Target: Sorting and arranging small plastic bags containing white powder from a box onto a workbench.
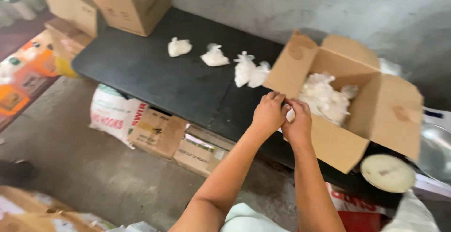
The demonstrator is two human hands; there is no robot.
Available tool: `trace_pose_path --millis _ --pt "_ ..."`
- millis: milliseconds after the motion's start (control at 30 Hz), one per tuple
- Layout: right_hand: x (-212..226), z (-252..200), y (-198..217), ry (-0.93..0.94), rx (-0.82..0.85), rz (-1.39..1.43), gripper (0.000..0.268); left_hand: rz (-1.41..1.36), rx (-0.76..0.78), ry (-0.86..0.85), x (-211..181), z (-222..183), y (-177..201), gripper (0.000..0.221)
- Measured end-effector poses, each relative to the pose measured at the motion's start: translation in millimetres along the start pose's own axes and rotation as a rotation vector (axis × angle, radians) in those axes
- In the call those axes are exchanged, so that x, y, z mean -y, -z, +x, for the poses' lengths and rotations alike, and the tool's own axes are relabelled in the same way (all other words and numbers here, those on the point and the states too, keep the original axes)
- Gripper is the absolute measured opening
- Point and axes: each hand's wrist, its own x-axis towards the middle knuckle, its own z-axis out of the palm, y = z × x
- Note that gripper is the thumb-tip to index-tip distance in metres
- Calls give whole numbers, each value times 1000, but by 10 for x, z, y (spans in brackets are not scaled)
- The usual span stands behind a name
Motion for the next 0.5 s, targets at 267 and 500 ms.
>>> trace_pose_path --millis 267,500 --pt "769 52 -1175 151 98 96 25 104 -70 113 838 -2 1172 40" --pt "1231 86 -1983 205 128 148 28 176 -107 131 1510 46 1830 40"
